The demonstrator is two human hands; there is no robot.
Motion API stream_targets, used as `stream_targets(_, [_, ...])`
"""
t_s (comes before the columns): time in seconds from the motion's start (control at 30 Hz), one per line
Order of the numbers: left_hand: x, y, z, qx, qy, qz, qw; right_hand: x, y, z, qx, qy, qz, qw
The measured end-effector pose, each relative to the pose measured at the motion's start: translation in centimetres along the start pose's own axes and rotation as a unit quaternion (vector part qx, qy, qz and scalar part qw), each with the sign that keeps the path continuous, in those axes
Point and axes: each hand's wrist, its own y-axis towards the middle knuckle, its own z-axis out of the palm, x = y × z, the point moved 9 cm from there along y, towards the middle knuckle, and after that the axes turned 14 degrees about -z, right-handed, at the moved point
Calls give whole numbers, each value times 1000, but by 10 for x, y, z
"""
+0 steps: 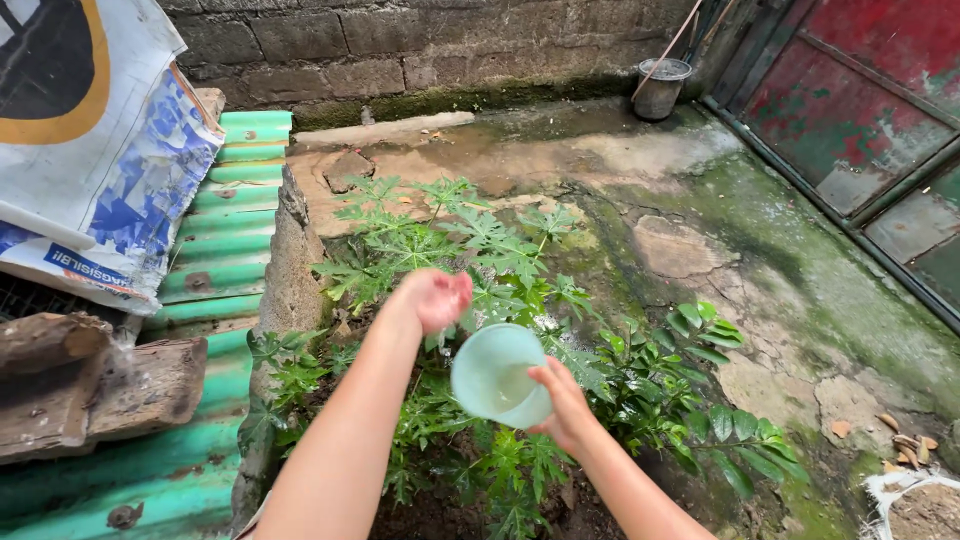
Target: The person waters small plants in a backyard garden bed using a light blue plastic cup and a hose. They scoop water from the cup and pour it onto the soil around the plants, then refill the cup from a hose and continue watering.
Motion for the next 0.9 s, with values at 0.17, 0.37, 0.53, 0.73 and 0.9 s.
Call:
stream_targets(0.17, [-68,-61,43,-81,56,182,978,-4,7,-51,-99,1,-4,995])
stream_targets(0.37, [-108,-68,50,-213,299,232,901,11,-8,-68,-149,-14,-4,989])
stream_targets(0.53, [-96,-87,49,-242,370,275,854,24,-18,-62,-164,2,-9,986])
stream_targets(0.73, [25,-89,31,-185,441,176,860,46,-19,-1,-73,17,-35,997])
stream_targets(0.9, [101,0,-22,-195,722,141,649,21,-20,50,-12,16,-24,1000])
